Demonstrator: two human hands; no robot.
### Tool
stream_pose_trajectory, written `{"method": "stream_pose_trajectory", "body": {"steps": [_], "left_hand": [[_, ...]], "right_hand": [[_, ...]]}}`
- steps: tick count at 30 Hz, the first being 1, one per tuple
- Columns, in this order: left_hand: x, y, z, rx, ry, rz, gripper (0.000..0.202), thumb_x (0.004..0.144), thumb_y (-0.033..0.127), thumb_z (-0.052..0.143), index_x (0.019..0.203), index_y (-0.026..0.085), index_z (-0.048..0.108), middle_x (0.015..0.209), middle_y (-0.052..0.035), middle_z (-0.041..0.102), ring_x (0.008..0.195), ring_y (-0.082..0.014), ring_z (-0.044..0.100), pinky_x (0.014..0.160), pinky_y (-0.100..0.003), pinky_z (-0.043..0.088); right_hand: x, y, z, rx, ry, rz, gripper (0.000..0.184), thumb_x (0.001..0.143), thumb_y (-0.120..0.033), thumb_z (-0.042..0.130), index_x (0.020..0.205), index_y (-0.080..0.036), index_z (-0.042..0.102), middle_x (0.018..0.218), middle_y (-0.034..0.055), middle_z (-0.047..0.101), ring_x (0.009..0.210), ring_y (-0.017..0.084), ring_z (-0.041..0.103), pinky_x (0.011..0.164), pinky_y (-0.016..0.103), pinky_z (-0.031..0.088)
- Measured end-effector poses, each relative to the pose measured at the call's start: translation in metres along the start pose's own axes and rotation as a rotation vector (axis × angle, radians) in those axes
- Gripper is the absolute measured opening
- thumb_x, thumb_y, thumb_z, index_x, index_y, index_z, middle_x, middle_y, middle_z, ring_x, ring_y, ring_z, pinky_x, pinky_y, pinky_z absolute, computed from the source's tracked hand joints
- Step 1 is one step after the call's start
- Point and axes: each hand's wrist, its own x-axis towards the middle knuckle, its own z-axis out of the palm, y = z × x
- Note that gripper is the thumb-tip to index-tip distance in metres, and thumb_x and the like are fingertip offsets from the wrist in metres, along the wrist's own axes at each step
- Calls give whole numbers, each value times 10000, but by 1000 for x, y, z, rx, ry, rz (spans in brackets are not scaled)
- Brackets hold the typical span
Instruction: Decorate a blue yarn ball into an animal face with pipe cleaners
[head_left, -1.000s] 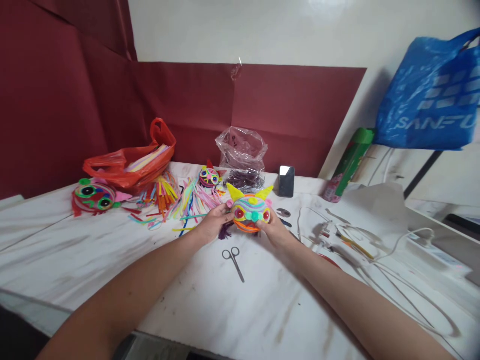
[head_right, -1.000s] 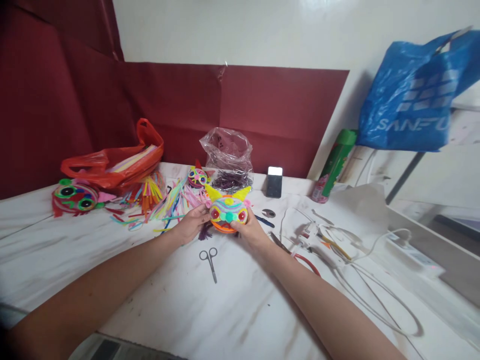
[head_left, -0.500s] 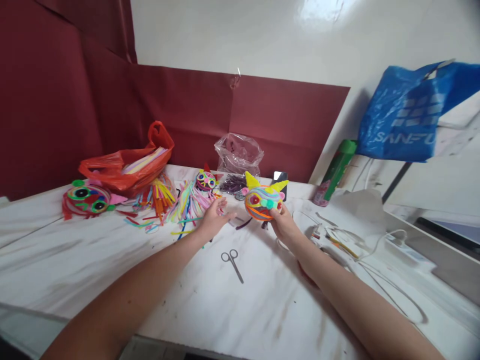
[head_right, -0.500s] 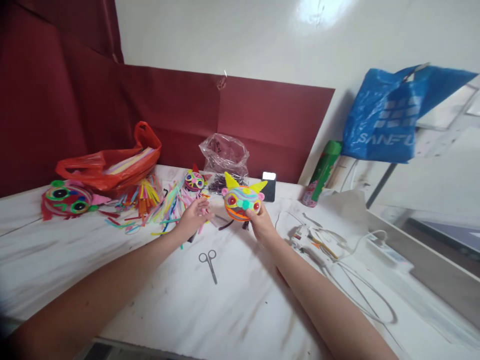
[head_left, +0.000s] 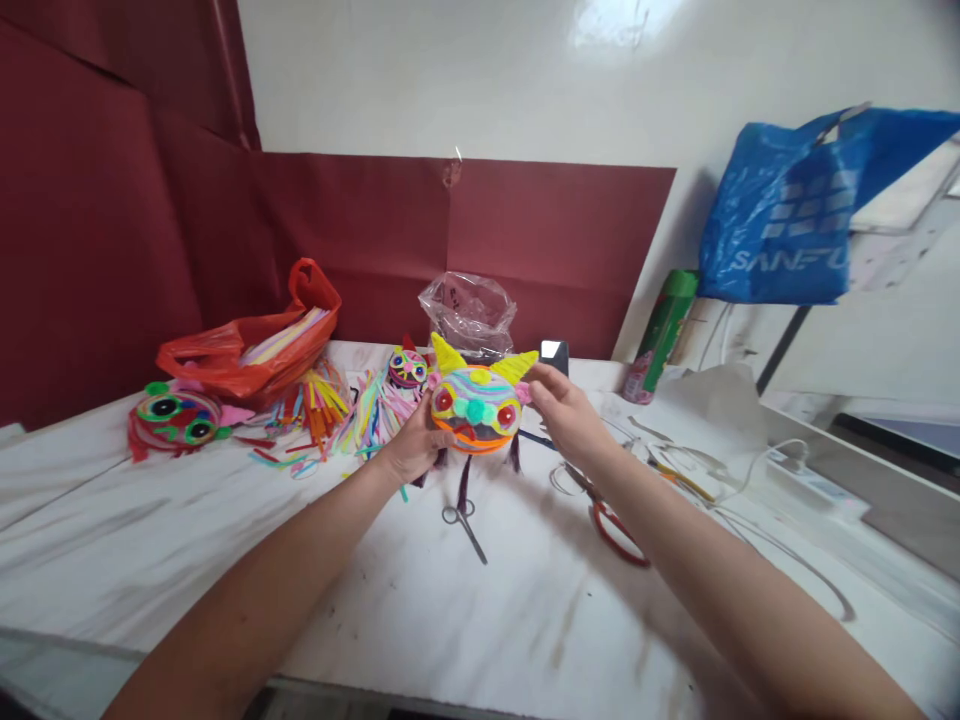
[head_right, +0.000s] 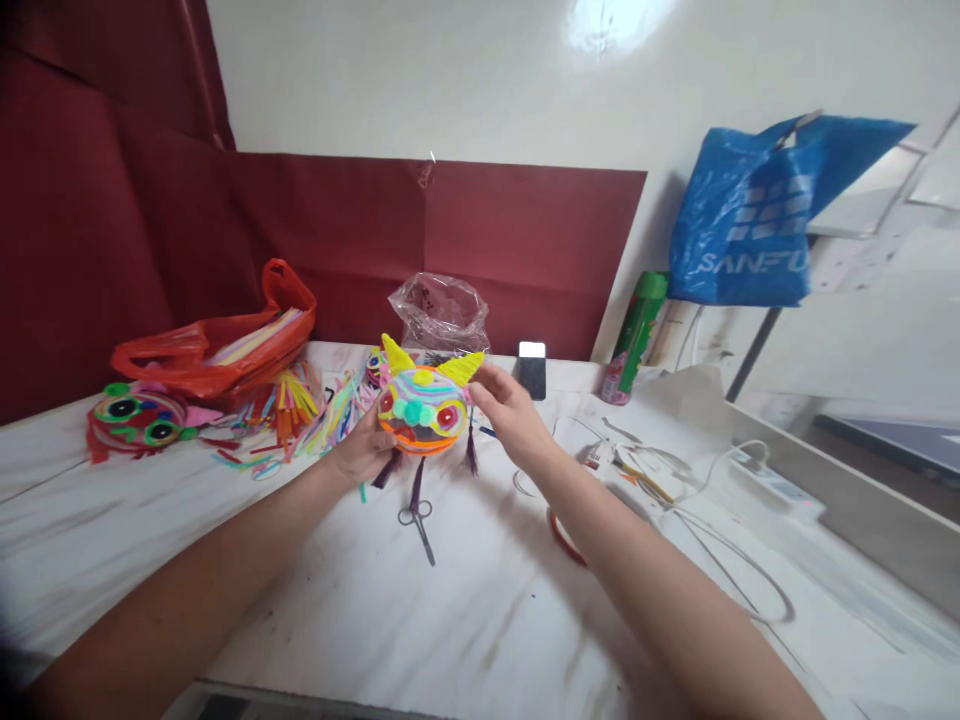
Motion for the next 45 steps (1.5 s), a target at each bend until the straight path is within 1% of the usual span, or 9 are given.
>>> {"method": "stream_pose_trajectory", "body": {"steps": [4,6,9,11,16,23,30,39,45], "left_hand": [[-3,-3,1,48,-84,-79,942,394,243,926,1228,264,490,1142,-70,674,1097,-289,629,937,-397,509],[0,0,0,89,-106,-72,959,399,327,928,1249,257,490,1164,-87,661,1127,-298,608,933,-390,502],[14,15,-5,141,-7,62,808,514,570,826,1196,226,563,1161,-92,656,1137,-267,590,914,-345,487],[26,30,-9,209,141,126,607,605,568,774,1064,196,635,1049,-73,688,1004,-204,632,833,-292,491],[41,55,-17,407,-20,-234,361,527,270,857,808,101,706,810,-72,716,728,-151,635,727,-273,476],[35,62,-14,468,148,-71,225,513,190,831,665,116,683,624,-7,656,555,-93,555,569,-210,430],[45,78,3,463,266,54,179,615,122,771,626,121,592,523,38,560,454,-61,498,496,-170,393],[57,132,45,438,192,233,150,741,80,677,665,125,556,555,24,572,439,-59,493,473,-167,397],[46,130,56,278,221,281,165,798,144,660,692,141,533,598,38,555,483,-50,498,521,-157,414]], "right_hand": [[11,-18,0,-72,14,43,336,622,-486,800,738,-189,694,635,-5,668,559,122,561,563,269,472],[15,-21,2,-43,53,73,352,573,-485,823,674,-180,678,557,-25,625,486,93,498,491,241,427],[23,-23,4,30,73,135,370,500,-459,859,641,-178,663,556,-22,633,490,98,525,491,243,446],[26,-23,6,72,58,190,368,482,-431,870,654,-180,664,614,-3,672,543,126,585,536,268,492],[26,-22,8,46,9,222,332,487,-398,860,631,-178,657,600,-8,673,548,127,593,542,266,497],[23,-19,-2,-313,-160,124,243,638,-395,778,698,-168,713,583,-13,656,523,100,531,525,244,439],[38,-20,3,-26,-36,-33,269,594,-364,826,673,-175,652,599,-27,653,553,106,578,606,273,492],[66,-78,6,19,-13,-221,113,702,-176,750,681,-149,643,655,-22,650,602,96,611,609,249,495],[60,-88,11,50,-23,-178,196,668,-254,799,672,-159,627,646,-21,626,589,97,595,599,256,496]]}}
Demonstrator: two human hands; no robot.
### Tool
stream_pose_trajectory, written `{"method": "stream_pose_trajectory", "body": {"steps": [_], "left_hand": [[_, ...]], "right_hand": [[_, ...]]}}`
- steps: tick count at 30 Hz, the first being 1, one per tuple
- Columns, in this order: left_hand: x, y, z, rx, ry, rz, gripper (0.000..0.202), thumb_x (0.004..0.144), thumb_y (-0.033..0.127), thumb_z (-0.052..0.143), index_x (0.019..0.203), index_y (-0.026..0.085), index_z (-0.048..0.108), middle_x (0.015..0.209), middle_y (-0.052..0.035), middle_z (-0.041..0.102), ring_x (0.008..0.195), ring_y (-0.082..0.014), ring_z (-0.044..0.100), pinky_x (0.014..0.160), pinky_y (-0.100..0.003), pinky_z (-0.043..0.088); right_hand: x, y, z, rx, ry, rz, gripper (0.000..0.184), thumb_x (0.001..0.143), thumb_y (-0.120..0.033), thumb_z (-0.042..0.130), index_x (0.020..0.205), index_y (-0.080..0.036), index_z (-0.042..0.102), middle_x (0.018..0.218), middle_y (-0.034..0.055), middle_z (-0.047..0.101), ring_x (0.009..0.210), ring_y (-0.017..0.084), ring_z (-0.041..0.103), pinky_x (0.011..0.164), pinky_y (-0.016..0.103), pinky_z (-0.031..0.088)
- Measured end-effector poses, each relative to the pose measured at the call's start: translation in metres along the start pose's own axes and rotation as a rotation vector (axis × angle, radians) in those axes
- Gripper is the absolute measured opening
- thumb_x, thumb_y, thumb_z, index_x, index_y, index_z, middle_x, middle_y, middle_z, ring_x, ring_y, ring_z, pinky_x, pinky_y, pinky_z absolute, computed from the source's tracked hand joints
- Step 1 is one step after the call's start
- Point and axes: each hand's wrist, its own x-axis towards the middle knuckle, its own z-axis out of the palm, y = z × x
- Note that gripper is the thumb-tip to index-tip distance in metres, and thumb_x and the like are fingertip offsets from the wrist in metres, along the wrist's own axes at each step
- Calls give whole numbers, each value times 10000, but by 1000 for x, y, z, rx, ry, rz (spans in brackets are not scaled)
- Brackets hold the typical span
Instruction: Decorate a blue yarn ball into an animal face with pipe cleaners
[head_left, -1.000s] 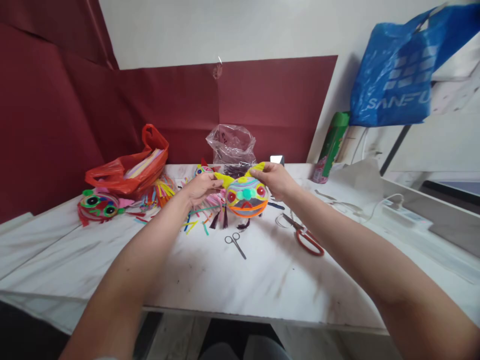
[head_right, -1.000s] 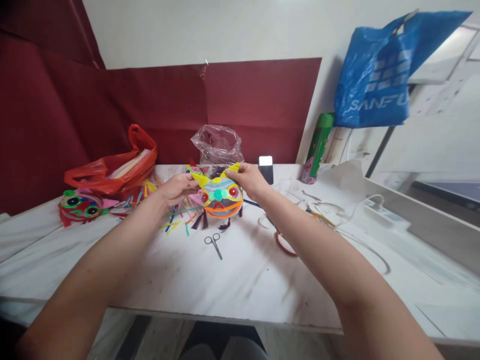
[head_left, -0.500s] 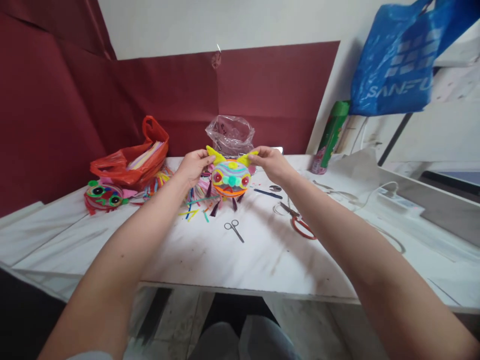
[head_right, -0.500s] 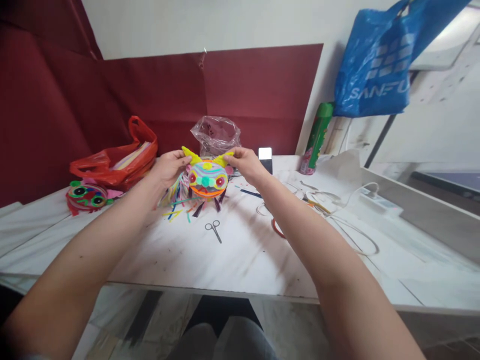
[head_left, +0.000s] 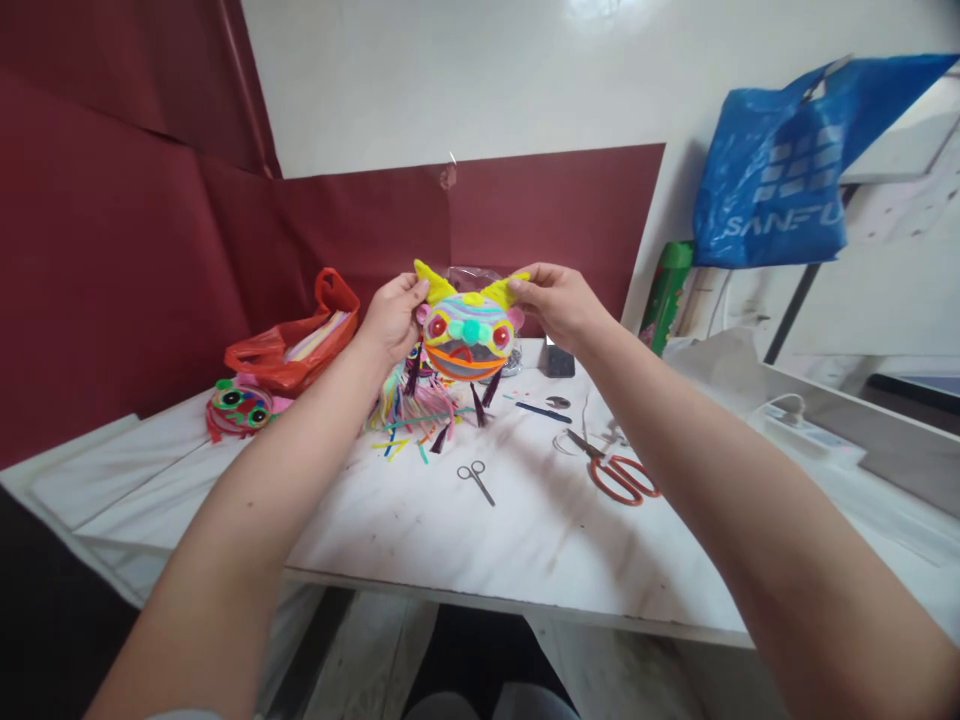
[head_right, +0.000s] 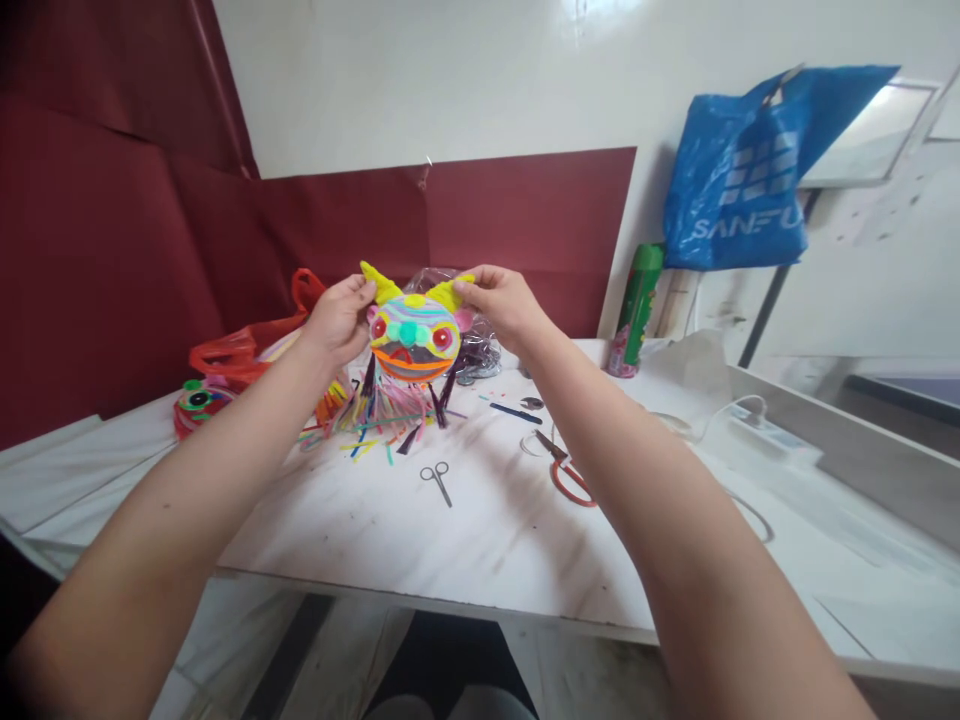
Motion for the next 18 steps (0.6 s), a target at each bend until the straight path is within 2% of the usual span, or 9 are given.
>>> {"method": "stream_pose_trajectory", "body": {"steps": [3,5,7,9,12,14,16,18], "left_hand": [[-10,-4,4,-46,44,-8,193,792,180,673,678,149,521,588,40,542,486,-59,499,525,-168,423],[-19,-6,7,-73,77,-9,188,794,180,660,676,154,516,581,40,543,491,-66,505,523,-172,426],[-31,-11,9,-82,106,-24,180,789,187,657,680,160,516,576,43,547,495,-71,508,520,-176,426],[-45,-20,9,-63,144,-42,187,762,211,684,685,166,520,570,50,544,486,-70,494,503,-175,411],[-68,-42,3,-24,224,-92,224,694,275,744,709,172,545,558,63,525,464,-66,468,473,-176,375],[-81,-60,-2,-48,256,-160,259,652,310,769,724,175,560,561,66,522,464,-67,467,474,-183,370],[-88,-75,-6,-67,278,-170,285,630,331,779,724,172,561,561,61,526,469,-71,472,486,-193,378],[-90,-85,-8,-88,294,-170,300,621,343,780,716,173,551,552,62,518,469,-73,471,493,-199,381]], "right_hand": [[-16,13,3,63,24,-11,273,640,-372,814,758,-191,646,694,-22,644,633,115,614,664,279,521],[-36,26,8,128,0,-42,408,642,-452,802,958,-243,650,894,-1,694,820,162,662,797,329,531],[-61,37,14,138,-107,-15,543,635,-501,798,1094,-275,616,1128,36,679,1040,218,639,925,387,500],[-87,45,20,143,-248,87,575,643,-524,786,1130,-272,610,1219,68,654,1131,265,609,967,435,484],[-120,54,25,191,-353,215,622,633,-552,778,1170,-280,620,1199,78,677,1142,321,611,982,478,482],[-134,61,24,193,-317,334,592,630,-531,780,1169,-336,631,1138,45,708,1111,348,631,929,517,518],[-142,69,23,212,-309,431,564,618,-562,765,1141,-391,639,1097,21,725,1086,354,646,876,535,543],[-143,77,24,265,-302,472,506,617,-584,753,1068,-369,676,1096,38,728,1078,357,650,881,530,541]]}}
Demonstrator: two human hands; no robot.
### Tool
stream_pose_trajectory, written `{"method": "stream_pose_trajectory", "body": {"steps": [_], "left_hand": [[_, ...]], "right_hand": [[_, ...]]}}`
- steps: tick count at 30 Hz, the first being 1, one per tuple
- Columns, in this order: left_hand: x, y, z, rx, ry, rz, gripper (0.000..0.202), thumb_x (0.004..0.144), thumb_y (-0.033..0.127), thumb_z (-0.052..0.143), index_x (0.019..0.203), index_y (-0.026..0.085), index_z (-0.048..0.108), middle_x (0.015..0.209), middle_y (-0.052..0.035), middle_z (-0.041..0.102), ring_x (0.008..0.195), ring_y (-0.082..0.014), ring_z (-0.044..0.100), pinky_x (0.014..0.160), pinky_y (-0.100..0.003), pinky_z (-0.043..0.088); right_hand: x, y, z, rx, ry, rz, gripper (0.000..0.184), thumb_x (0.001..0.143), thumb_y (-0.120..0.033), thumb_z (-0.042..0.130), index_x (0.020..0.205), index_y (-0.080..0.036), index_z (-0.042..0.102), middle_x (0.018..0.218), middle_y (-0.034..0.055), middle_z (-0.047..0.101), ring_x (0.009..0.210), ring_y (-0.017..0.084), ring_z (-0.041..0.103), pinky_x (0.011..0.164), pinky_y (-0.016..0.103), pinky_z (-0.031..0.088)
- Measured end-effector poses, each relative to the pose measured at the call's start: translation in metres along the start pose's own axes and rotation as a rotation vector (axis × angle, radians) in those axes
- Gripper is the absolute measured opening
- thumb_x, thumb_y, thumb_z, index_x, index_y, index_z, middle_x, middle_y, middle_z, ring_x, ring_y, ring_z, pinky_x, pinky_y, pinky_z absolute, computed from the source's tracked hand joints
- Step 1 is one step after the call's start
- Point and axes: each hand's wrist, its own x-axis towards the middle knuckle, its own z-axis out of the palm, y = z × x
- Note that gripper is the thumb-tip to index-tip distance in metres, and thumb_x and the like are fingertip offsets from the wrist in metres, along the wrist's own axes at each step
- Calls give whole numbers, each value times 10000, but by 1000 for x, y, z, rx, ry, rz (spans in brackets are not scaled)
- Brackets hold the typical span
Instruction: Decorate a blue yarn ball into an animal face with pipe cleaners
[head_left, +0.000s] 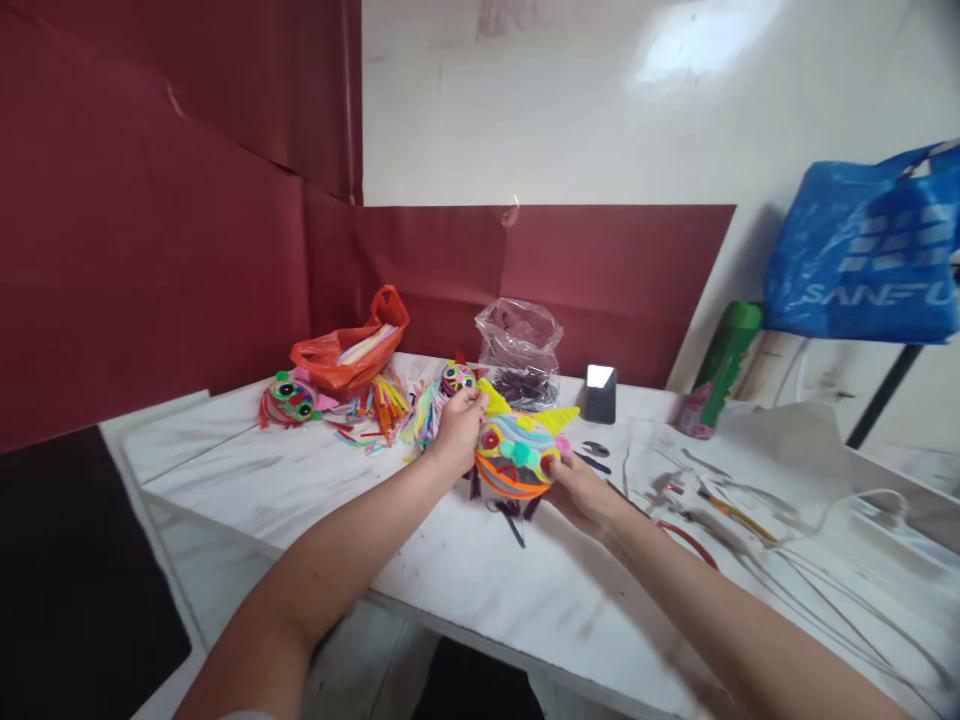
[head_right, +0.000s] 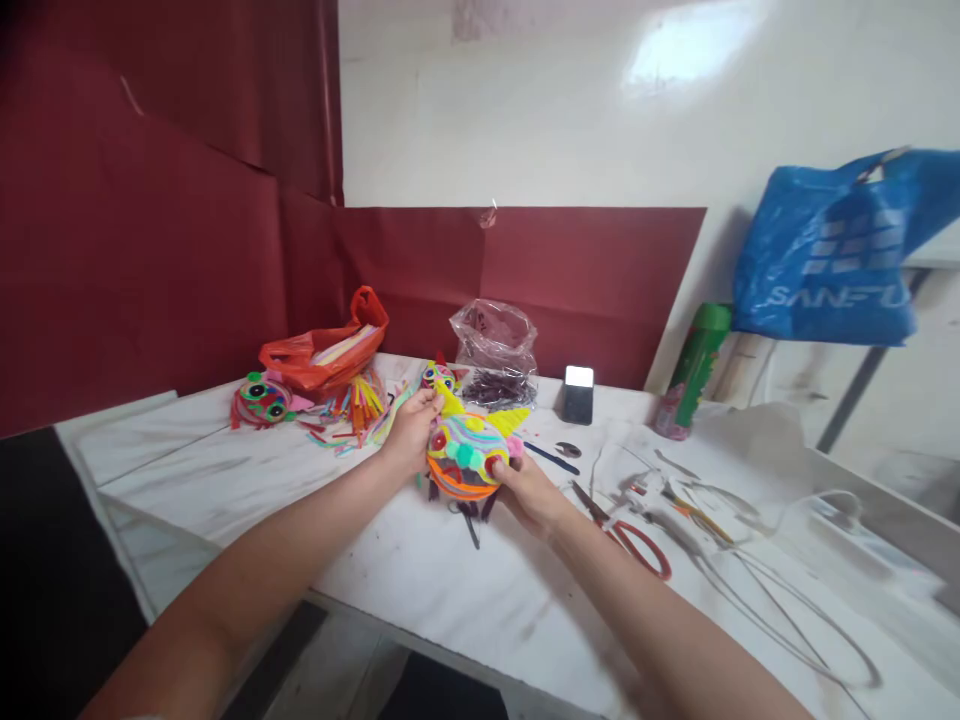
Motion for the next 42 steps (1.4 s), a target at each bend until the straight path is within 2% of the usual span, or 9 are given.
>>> {"method": "stream_pose_trajectory", "body": {"steps": [7,10,12,18,22,27,30,35,42], "left_hand": [[25,7,7,-120,-100,73,299,675,390,738,812,184,571,720,34,601,604,-82,551,621,-212,445],[38,7,-4,-39,-101,145,300,698,397,725,867,192,585,849,7,643,754,-104,602,701,-215,459],[44,-1,-19,133,-43,76,311,654,360,763,847,192,586,824,14,646,773,-109,604,701,-210,455],[34,-48,-51,263,-119,-94,309,574,329,815,694,157,588,617,14,604,592,-111,552,557,-213,399],[23,-59,-44,208,-220,-105,401,593,352,820,889,165,625,854,-43,675,805,-155,629,694,-250,466],[29,-43,-29,74,-425,16,668,588,231,838,1177,232,522,1230,-62,607,1151,-206,560,967,-320,431],[39,-32,-24,30,-514,-69,669,580,185,833,1170,229,521,1222,-54,620,1153,-228,567,984,-351,429],[54,-24,-17,-28,-445,-97,660,559,228,846,1147,214,547,1145,-55,665,1105,-249,597,963,-361,440],[61,-29,-16,10,-429,-69,673,545,262,866,1140,219,554,1131,-59,672,1052,-241,619,897,-345,477]], "right_hand": [[29,-10,0,71,110,-86,564,582,-592,758,1035,-270,661,1136,76,715,1117,353,626,950,510,499],[45,-28,-10,97,151,-146,608,580,-591,750,1074,-255,635,1160,72,705,1110,323,634,962,488,493],[56,-42,-20,97,182,-192,560,598,-579,737,1046,-258,640,1137,57,715,1100,304,642,957,465,497],[77,-74,-52,20,225,-167,433,649,-543,703,954,-238,666,984,51,762,989,289,692,893,458,528],[77,-63,-60,-21,154,-73,403,661,-530,710,916,-220,676,918,63,771,920,278,713,873,445,533],[73,-31,-54,47,74,-11,485,615,-559,756,952,-218,684,952,61,766,926,275,708,860,426,535],[76,-21,-50,43,87,-16,512,654,-611,722,988,-226,682,1012,64,752,958,270,693,878,423,522],[81,-23,-50,-126,316,-24,537,691,-675,665,984,-225,674,969,73,741,892,250,683,817,394,522],[75,-18,-54,-184,191,-230,555,655,-546,772,1114,-255,656,1163,50,692,1130,267,599,1005,418,438]]}}
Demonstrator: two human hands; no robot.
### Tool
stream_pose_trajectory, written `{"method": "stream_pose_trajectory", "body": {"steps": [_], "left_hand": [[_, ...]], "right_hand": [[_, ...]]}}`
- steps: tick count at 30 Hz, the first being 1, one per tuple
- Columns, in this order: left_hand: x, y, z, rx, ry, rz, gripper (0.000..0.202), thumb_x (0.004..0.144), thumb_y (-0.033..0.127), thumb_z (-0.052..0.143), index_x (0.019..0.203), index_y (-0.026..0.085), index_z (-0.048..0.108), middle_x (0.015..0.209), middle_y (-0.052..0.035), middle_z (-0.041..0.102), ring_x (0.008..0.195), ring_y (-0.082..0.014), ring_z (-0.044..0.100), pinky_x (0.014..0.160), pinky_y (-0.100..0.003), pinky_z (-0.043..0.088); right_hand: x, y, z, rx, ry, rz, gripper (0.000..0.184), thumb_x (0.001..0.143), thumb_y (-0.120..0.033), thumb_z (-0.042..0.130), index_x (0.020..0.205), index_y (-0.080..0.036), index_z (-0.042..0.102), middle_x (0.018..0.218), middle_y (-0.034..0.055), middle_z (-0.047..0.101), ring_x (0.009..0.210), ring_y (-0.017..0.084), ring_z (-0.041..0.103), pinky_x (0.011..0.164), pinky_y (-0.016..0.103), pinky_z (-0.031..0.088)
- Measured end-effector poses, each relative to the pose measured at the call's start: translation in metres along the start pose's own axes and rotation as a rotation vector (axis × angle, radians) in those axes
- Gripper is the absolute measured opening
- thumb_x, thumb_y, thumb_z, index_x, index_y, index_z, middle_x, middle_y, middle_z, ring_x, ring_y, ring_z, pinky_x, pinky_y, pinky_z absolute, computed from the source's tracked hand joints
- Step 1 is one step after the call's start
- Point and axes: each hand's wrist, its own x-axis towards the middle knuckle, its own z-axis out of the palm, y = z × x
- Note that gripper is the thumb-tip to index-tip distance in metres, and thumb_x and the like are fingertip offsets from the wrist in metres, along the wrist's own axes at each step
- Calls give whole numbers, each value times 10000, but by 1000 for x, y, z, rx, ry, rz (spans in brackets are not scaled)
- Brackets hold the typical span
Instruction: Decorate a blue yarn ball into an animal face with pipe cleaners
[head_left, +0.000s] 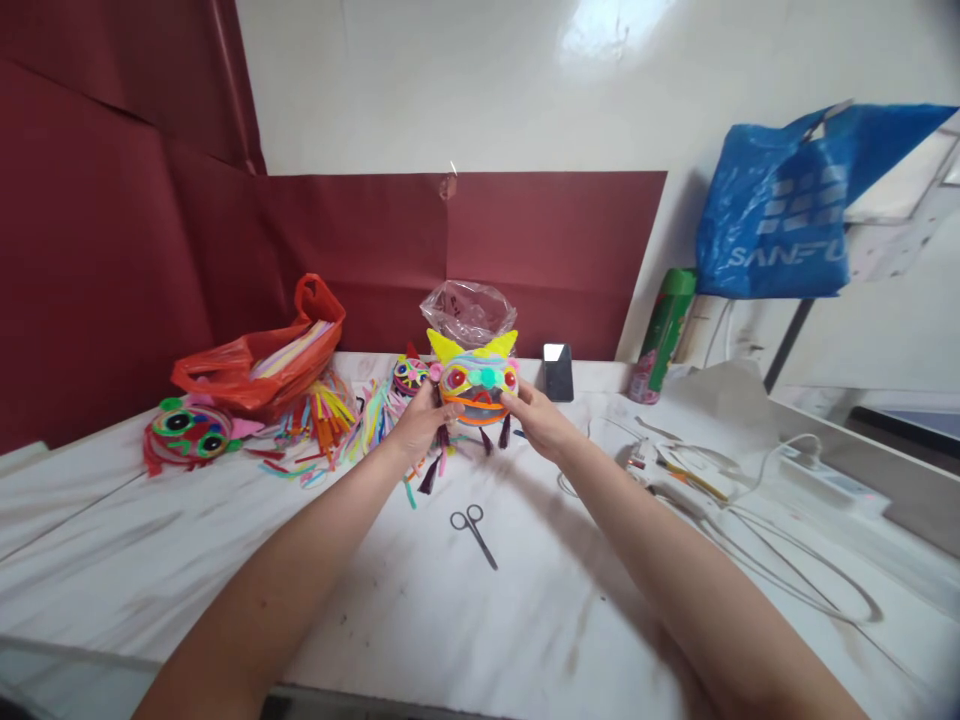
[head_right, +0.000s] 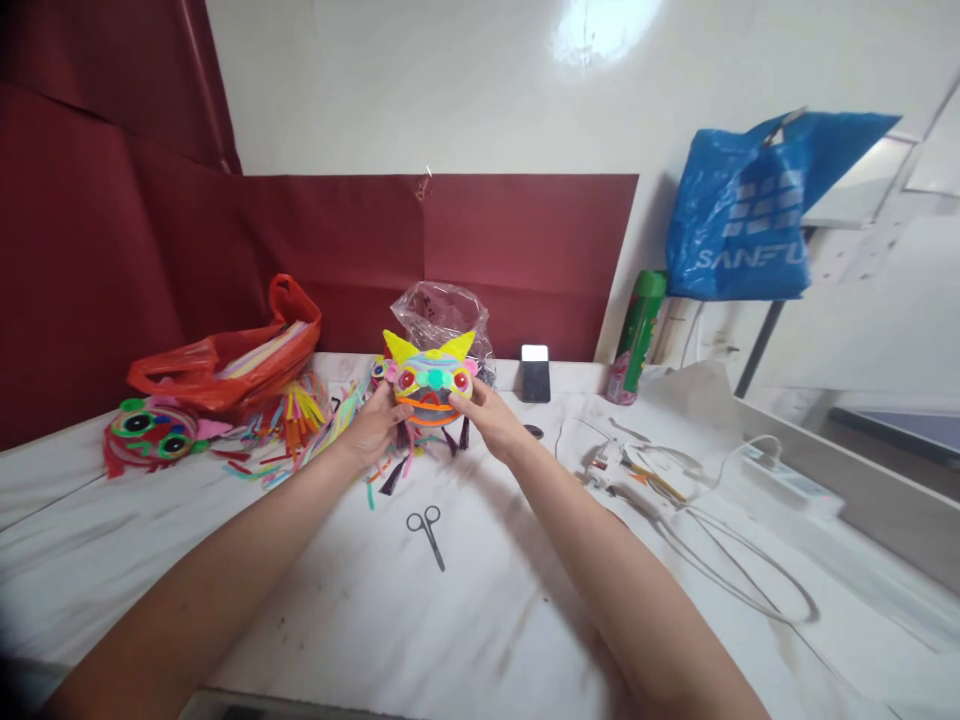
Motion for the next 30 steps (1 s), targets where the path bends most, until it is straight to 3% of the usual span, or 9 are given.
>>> {"method": "stream_pose_trajectory", "body": {"steps": [8,17,24,30], "left_hand": [[-10,-2,-3,30,12,-8,692,540,301,868,1157,226,564,1148,-64,666,1066,-237,621,892,-356,492],[-17,-12,-8,-18,-18,-11,722,501,353,897,1124,227,553,1105,-61,682,1002,-226,638,821,-324,520],[-18,-13,-6,-56,48,70,573,550,302,879,1031,206,585,1106,-50,668,1066,-216,611,908,-322,479],[-21,-6,-8,-39,-43,46,497,628,259,816,1081,193,622,1141,-63,650,1133,-234,571,994,-343,425]], "right_hand": [[0,8,-12,-48,-59,21,473,736,-532,713,1126,-266,677,1199,27,685,1186,270,567,1056,441,394],[-7,9,2,61,-132,28,556,662,-504,787,1145,-266,649,1165,38,697,1094,255,621,1016,419,428],[-8,14,6,108,-58,21,494,676,-462,787,1108,-264,655,1190,47,682,1102,255,614,1017,421,422],[-8,13,2,174,-5,81,463,654,-485,793,1039,-252,684,1093,43,724,1025,241,649,957,392,461]]}}
